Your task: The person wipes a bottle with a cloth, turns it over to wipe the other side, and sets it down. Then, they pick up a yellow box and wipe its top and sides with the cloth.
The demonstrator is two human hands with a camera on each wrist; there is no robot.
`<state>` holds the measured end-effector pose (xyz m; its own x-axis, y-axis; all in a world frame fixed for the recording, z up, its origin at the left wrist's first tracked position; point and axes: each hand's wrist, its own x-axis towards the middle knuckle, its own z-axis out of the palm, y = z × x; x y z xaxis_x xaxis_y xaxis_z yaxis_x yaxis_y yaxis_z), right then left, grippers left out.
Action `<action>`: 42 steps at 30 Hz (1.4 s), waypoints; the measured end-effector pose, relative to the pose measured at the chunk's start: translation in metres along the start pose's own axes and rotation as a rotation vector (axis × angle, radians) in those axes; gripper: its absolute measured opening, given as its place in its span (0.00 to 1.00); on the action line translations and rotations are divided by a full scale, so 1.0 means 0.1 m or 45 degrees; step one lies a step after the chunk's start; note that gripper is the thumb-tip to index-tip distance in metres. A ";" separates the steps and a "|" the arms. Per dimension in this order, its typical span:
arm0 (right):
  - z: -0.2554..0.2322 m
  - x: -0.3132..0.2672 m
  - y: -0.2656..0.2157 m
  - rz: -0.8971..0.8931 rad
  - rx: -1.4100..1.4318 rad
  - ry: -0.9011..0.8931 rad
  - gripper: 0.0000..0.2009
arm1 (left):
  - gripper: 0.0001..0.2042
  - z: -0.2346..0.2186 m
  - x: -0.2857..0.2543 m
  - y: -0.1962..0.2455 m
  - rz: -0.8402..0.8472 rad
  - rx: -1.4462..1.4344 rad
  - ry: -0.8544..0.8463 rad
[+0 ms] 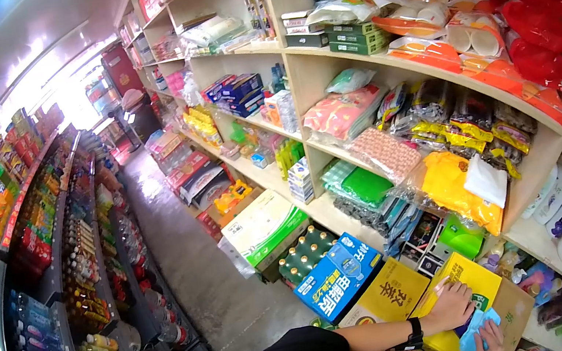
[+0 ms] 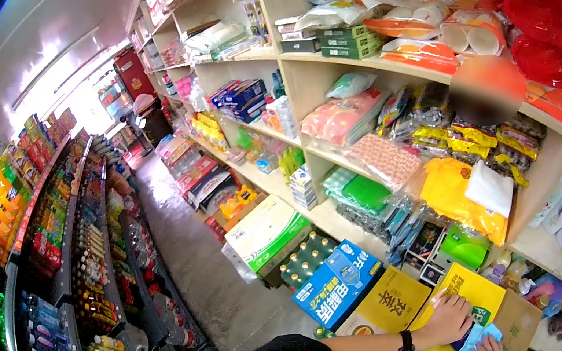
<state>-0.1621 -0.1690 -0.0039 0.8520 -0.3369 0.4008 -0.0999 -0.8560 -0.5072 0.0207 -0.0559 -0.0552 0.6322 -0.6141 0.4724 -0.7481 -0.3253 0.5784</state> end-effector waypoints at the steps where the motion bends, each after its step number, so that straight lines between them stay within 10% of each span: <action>1: 0.00 -0.01 0.03 0.047 0.061 -0.013 0.09 | 0.14 0.05 -0.02 -0.01 -0.014 -0.010 -0.005; 15: -0.07 0.05 0.14 -0.170 -0.080 -0.049 0.08 | 0.14 0.08 -0.02 0.00 0.031 0.108 0.130; 24: 0.06 0.01 0.20 0.328 0.210 -0.058 0.11 | 0.13 0.05 -0.01 0.04 0.013 0.119 0.138; 42: 0.03 0.03 0.22 0.054 0.116 0.071 0.10 | 0.13 -0.02 0.08 0.06 0.071 0.156 0.118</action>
<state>-0.1597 -0.1878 -0.0163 0.8178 -0.3956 0.4179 -0.0862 -0.8022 -0.5908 0.0219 -0.0612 -0.0463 0.6007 -0.5667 0.5640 -0.7980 -0.3813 0.4667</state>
